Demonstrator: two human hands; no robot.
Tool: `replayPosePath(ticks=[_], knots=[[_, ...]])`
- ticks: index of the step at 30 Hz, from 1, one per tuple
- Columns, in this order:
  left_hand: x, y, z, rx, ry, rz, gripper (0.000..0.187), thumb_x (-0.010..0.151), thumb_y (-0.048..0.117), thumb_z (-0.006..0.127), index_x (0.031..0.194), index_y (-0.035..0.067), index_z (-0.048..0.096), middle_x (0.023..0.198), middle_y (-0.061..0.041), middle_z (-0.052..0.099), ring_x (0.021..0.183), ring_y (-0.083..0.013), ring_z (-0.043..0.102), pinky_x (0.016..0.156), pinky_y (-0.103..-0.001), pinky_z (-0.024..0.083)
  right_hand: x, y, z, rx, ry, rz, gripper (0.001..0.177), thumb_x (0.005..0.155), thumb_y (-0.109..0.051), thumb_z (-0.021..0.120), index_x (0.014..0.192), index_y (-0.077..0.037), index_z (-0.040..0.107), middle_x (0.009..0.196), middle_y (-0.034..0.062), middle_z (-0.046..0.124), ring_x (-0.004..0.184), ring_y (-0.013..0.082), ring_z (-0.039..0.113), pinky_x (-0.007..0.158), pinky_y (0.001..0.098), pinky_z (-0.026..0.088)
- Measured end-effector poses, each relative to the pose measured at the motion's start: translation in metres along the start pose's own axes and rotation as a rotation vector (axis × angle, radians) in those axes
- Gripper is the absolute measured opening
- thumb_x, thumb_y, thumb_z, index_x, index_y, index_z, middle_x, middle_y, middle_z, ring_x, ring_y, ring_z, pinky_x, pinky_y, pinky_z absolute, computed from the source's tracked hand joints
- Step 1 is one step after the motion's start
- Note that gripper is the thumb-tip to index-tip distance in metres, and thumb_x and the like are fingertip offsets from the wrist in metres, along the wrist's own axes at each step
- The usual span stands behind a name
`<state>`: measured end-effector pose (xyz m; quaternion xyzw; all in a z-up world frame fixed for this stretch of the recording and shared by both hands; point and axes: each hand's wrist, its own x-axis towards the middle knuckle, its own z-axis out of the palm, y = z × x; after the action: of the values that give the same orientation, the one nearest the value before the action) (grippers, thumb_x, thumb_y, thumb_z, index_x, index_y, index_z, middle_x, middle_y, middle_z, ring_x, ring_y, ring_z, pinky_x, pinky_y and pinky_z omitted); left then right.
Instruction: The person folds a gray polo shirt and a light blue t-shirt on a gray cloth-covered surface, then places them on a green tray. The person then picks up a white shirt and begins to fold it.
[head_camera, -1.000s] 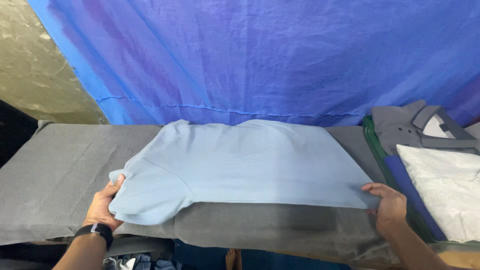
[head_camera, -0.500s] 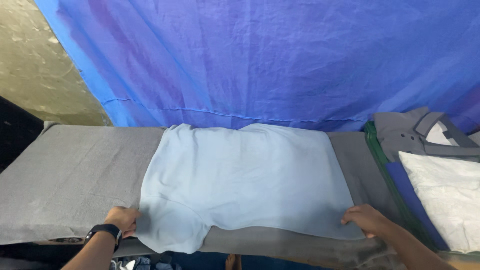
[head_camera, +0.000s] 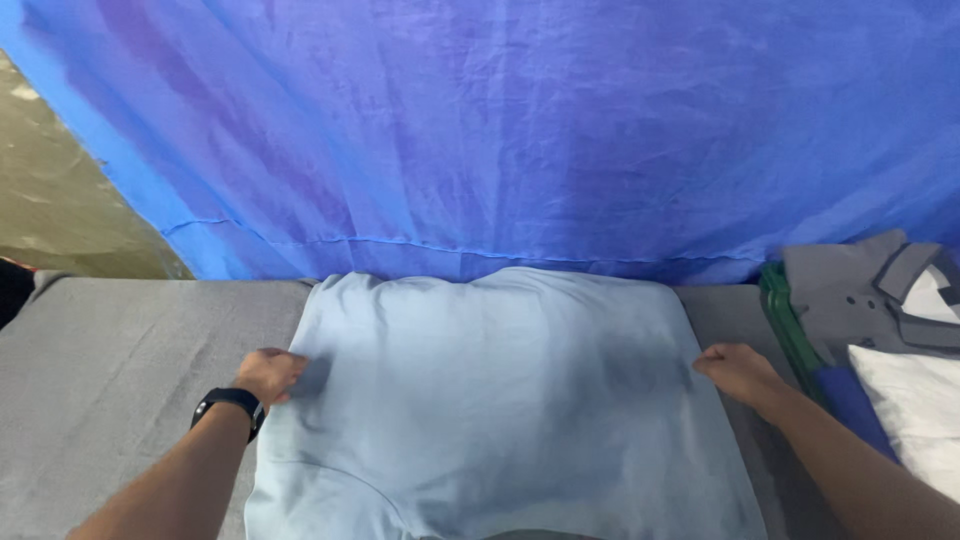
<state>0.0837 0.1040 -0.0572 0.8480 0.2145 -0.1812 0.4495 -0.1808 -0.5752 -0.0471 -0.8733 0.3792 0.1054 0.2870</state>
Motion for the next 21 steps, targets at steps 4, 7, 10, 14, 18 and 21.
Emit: replayPosePath(ticks=[4, 7, 10, 14, 18, 21], knots=[[0.06, 0.031, 0.015, 0.003, 0.003, 0.077, 0.03, 0.089, 0.021, 0.073, 0.115, 0.005, 0.073, 0.108, -0.009, 0.074, 0.096, -0.0227, 0.065, 0.082, -0.043, 0.053, 0.055, -0.036, -0.004, 0.137, -0.005, 0.033, 0.035, 0.091, -0.033, 0.07, 0.116, -0.01, 0.076, 0.104, 0.0099, 0.076, 0.092, 0.0268, 0.071, 0.085, 0.0435, 0.058], [0.099, 0.051, 0.026, 0.014, 0.037, 0.215, 0.029, 0.087, 0.019, 0.077, 0.109, 0.001, 0.074, 0.103, -0.012, 0.075, 0.093, -0.0234, 0.066, 0.084, -0.04, 0.053, 0.094, -0.054, -0.003, 0.205, 0.01, -0.039, 0.033, 0.09, -0.028, 0.072, 0.113, -0.006, 0.077, 0.1, 0.0132, 0.072, 0.09, 0.0259, 0.067, 0.078, 0.0447, 0.057], [0.119, 0.073, 0.04, 0.104, 0.112, 0.226, 0.034, 0.083, 0.019, 0.081, 0.111, 0.0, 0.073, 0.108, -0.015, 0.074, 0.099, -0.0265, 0.068, 0.091, -0.04, 0.053, 0.125, -0.072, 0.0, 0.204, 0.043, 0.0, 0.035, 0.089, -0.029, 0.074, 0.115, -0.005, 0.072, 0.103, 0.0103, 0.071, 0.093, 0.0239, 0.067, 0.08, 0.0418, 0.056], [0.112, 0.103, 0.047, 0.274, 0.082, 0.148, 0.047, 0.087, 0.029, 0.079, 0.124, 0.001, 0.073, 0.129, -0.019, 0.069, 0.121, -0.0318, 0.063, 0.108, -0.043, 0.046, 0.149, -0.094, 0.009, 0.17, 0.041, 0.087, 0.04, 0.088, -0.028, 0.076, 0.116, 0.001, 0.074, 0.107, 0.0175, 0.072, 0.095, 0.0303, 0.069, 0.082, 0.045, 0.058], [0.097, 0.129, 0.046, 0.116, 0.027, 0.012, 0.074, 0.084, 0.034, 0.082, 0.142, -0.001, 0.053, 0.144, -0.022, 0.057, 0.132, -0.0353, 0.056, 0.114, -0.044, 0.042, 0.164, -0.105, 0.012, 0.13, 0.039, 0.161, 0.05, 0.089, -0.036, 0.078, 0.121, 0.002, 0.07, 0.113, 0.0176, 0.072, 0.1, 0.0325, 0.069, 0.085, 0.0448, 0.057], [0.093, 0.142, 0.044, 0.136, -0.043, 0.007, 0.078, 0.08, 0.031, 0.082, 0.144, -0.002, 0.053, 0.145, -0.021, 0.058, 0.132, -0.0348, 0.057, 0.114, -0.044, 0.043, 0.177, -0.111, 0.014, 0.074, 0.03, 0.217, 0.059, 0.088, -0.043, 0.08, 0.12, 0.006, 0.072, 0.115, 0.0208, 0.073, 0.102, 0.0344, 0.071, 0.089, 0.043, 0.056]])
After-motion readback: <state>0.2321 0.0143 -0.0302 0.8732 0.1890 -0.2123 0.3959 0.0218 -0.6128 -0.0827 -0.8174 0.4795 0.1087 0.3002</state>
